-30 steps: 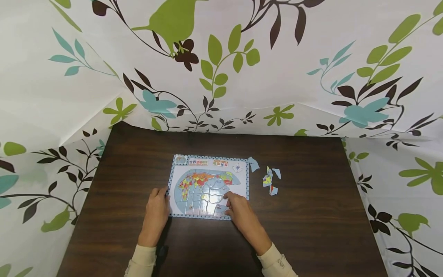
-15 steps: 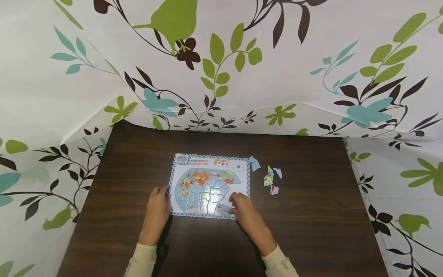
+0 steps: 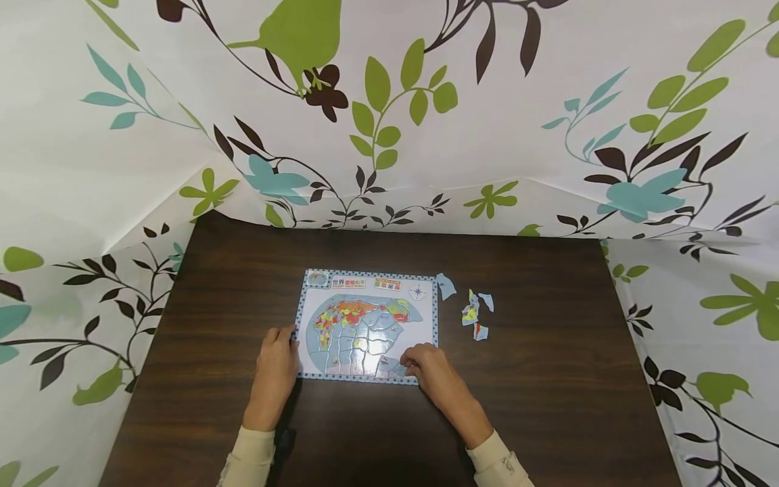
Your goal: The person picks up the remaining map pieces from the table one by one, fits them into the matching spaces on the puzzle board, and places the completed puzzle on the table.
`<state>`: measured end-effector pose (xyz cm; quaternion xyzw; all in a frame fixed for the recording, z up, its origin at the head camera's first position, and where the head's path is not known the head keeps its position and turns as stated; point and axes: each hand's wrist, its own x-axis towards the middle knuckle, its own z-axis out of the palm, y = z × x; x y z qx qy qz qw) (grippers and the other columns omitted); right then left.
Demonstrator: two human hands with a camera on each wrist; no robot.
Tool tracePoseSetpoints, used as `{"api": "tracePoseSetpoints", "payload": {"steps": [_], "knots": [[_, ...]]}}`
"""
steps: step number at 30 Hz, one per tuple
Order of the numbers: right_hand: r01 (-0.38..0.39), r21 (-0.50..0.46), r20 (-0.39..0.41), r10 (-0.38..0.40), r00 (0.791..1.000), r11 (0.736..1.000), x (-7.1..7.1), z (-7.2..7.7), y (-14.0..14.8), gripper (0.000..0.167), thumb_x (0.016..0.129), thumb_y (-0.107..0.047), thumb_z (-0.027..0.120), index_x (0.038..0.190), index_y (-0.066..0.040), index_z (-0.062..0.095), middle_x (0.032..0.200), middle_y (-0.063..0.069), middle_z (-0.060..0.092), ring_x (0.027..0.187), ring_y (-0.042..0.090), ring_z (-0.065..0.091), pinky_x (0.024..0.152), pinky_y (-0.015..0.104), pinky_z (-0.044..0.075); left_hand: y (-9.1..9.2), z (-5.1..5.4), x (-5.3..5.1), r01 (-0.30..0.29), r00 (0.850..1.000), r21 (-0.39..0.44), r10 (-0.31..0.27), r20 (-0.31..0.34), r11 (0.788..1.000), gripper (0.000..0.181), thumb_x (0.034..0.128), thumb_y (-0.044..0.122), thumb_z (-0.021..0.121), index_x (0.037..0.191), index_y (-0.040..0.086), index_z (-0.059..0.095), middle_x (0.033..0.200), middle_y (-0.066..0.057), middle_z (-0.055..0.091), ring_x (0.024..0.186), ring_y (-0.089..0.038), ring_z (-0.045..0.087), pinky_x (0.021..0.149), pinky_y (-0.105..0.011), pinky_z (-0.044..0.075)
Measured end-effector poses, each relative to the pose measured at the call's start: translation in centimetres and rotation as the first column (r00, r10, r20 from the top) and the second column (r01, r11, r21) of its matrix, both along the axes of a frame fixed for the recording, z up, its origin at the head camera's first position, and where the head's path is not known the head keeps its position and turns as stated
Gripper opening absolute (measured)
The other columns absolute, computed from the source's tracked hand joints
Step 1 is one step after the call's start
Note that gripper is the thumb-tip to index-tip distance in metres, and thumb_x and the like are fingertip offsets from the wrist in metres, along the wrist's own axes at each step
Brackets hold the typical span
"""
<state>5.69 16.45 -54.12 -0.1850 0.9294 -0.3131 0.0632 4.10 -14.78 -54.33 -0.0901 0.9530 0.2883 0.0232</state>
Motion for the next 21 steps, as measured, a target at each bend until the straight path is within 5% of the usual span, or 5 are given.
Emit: {"api": "tracePoseSetpoints", "payload": {"steps": [21], "knots": [[-0.108,-0.026,-0.058,0.106,0.993,0.994,0.88,-0.33,0.28,0.015,0.089,0.000,0.084,0.100,-0.010,0.083,0.097,-0.002,0.076,0.090,0.012,0.071,0.080,0.029,0.063,0.02,-0.04,0.01,-0.018,1.000,-0.014,0.018,-0.023,1.000,0.029,0.1018,-0.004,0.067,0.130,-0.011,0.067,0.118,-0.029,0.062,0.108,-0.041,0.064,0.090,-0.055,0.062]]}}
